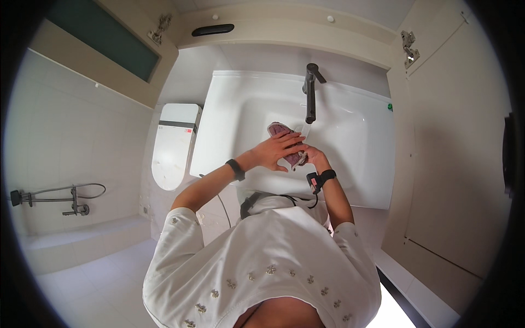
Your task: The person wipes the exterior and interior surfaces of a bathroom sink and a faucet with a cloth.
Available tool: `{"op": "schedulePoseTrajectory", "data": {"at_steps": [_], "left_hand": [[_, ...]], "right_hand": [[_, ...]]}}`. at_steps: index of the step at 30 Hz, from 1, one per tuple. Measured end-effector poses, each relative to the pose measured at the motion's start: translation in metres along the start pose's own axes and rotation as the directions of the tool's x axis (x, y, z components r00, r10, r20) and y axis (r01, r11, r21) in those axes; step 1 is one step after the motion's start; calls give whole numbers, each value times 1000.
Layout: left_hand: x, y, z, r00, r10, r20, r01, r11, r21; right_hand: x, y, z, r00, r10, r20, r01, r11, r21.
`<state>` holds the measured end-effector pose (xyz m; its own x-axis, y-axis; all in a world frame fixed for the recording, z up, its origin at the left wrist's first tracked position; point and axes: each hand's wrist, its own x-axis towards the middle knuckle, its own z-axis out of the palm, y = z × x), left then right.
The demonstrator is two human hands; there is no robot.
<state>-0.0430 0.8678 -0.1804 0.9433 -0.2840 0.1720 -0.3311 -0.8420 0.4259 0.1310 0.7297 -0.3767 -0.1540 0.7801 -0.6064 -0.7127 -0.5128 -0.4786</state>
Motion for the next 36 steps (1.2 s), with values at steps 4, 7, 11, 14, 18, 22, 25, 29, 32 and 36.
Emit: {"op": "schedulePoseTrajectory", "data": {"at_steps": [4,7,11,14,18,22,25,29,32,36], "left_hand": [[16,-1,14,997,-39,-71,45,995,88],[24,-9,26,994,-57,-90,72,982,172],[35,-8,31,995,-104,-6,103,973,208],[35,-3,31,985,-169,31,160,968,194],[24,-4,22,993,-102,-55,104,994,30],[-2,-13,10,987,-103,-120,113,991,78],[-26,-22,9,988,-111,-112,136,958,254],[-33,-24,17,991,-64,-119,101,933,344],[-29,-24,20,986,-65,-151,118,918,379],[-27,-31,21,980,-49,-193,129,893,430]], "right_hand": [[4,3,-1,993,-82,80,86,995,-41],[5,1,1,992,-95,81,104,989,-109],[12,6,-18,993,-95,71,100,992,-83],[1,-1,-14,993,-40,114,54,990,-129],[-8,-11,1,994,1,108,30,958,-283],[-15,-5,-1,978,-49,202,93,972,-214],[-24,-10,6,983,-25,181,62,977,-203],[-22,-14,16,962,50,268,-12,990,-142],[-12,-14,21,954,67,291,-29,991,-133],[-12,-19,31,925,62,374,-25,994,-104]]}}
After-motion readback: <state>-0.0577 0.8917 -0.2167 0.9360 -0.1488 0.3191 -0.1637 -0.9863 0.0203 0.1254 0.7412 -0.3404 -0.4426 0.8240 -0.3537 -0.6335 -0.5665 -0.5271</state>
